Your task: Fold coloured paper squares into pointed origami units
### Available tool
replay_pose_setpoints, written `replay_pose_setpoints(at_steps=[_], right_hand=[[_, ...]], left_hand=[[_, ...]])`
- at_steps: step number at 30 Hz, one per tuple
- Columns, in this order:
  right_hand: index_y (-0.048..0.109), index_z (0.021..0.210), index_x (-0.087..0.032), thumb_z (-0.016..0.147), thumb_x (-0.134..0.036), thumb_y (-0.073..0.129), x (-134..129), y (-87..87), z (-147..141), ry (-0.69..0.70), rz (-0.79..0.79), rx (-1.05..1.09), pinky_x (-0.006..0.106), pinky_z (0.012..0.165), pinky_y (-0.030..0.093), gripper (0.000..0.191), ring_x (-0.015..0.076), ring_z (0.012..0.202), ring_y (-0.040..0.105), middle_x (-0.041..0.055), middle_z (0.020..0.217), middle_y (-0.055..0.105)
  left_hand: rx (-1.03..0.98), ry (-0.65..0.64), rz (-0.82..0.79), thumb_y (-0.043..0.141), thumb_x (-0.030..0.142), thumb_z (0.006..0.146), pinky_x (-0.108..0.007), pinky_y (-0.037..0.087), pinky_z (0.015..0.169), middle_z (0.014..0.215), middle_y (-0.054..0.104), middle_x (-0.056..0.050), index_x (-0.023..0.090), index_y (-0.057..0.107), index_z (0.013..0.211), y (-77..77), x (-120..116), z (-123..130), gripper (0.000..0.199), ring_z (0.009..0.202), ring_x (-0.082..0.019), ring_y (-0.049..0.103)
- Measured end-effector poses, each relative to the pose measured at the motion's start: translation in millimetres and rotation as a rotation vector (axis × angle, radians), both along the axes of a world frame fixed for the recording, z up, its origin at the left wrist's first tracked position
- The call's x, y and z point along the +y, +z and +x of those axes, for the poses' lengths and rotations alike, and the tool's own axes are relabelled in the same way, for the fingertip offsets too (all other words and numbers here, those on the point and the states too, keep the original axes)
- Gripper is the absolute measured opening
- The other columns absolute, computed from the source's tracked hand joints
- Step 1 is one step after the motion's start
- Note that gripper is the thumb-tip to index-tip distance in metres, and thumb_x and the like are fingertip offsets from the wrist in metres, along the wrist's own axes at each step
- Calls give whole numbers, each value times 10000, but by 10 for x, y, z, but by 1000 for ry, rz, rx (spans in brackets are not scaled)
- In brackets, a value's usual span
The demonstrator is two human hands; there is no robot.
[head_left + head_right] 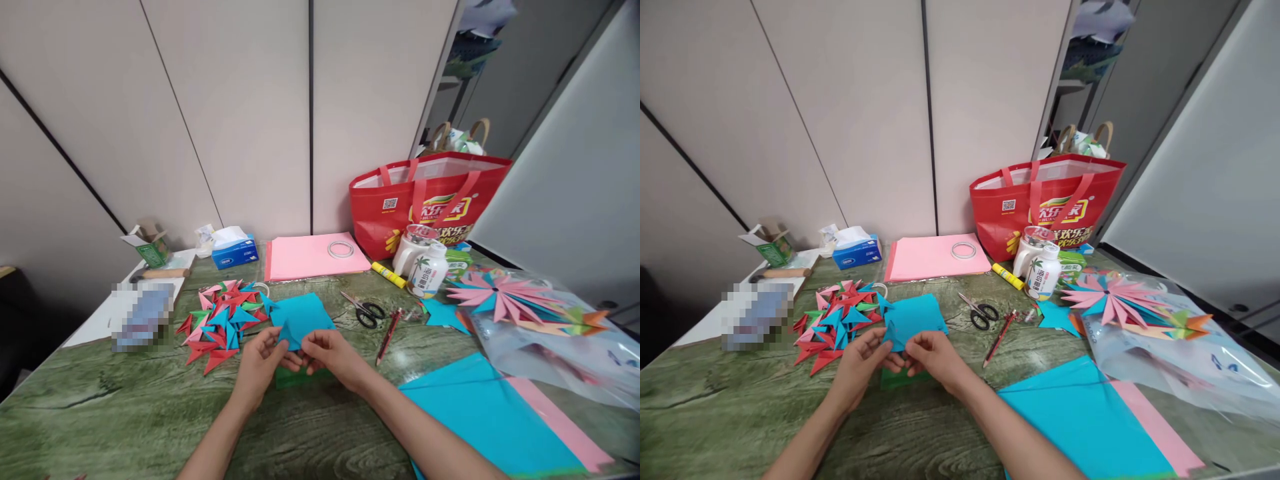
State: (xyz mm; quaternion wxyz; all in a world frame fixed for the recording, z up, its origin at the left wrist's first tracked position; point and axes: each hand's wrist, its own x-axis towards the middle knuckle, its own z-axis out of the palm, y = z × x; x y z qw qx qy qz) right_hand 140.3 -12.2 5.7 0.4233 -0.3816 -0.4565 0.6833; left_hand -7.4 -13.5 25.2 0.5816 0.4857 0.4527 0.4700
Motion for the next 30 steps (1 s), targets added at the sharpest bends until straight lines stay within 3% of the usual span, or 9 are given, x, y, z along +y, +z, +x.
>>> replay_pose_setpoints(at_steps=[3,6,11,17,21,30], right_hand=[[557,740,-150,579,-392,685,5,-26,-13,-77,150,-110,234,506,449,317,116,587,522,-8,684,561],[538,683,-150,616,-340,655,12,-67,-33,-172,276,-213,225,516,445,233,108,590,483,-18,635,518],[426,585,-176,657,-421,583,26,-110,-48,-184,232,-198,203,419,423,300,73,468,377,-68,515,368],[378,573,-189,646,-416,590,21,-84,-39,-210,265,-228,186,374,395,319,69,454,330,-78,513,299],[354,553,-189,658,-418,583,17,-38,-15,-206,292,-184,175,355,382,340,66,456,320,-72,528,290],[385,558,-181,616,-439,625,6,-11,-24,-194,236,-101,233,454,478,358,68,470,356,-73,541,296]], left_hand=[[4,6,-17,666,278,622,-269,513,436,540,622,35,153,505,784,-19,-18,11,261,431,-155,610],[30,-53,-21,652,293,641,-279,523,439,520,623,27,152,512,749,-27,-50,40,226,438,-169,622],[68,-36,-5,639,316,655,-275,522,428,482,596,38,160,500,736,-37,-74,80,224,430,-175,627],[65,-85,-21,636,351,652,-302,530,471,520,604,34,166,516,722,-67,-54,84,231,467,-183,635],[-22,-32,-102,565,419,703,-297,526,505,535,597,27,158,516,681,-62,-30,63,266,518,-186,639],[-28,-133,-217,543,399,739,-198,453,336,507,573,21,149,483,665,-77,-50,49,267,374,-126,583]])
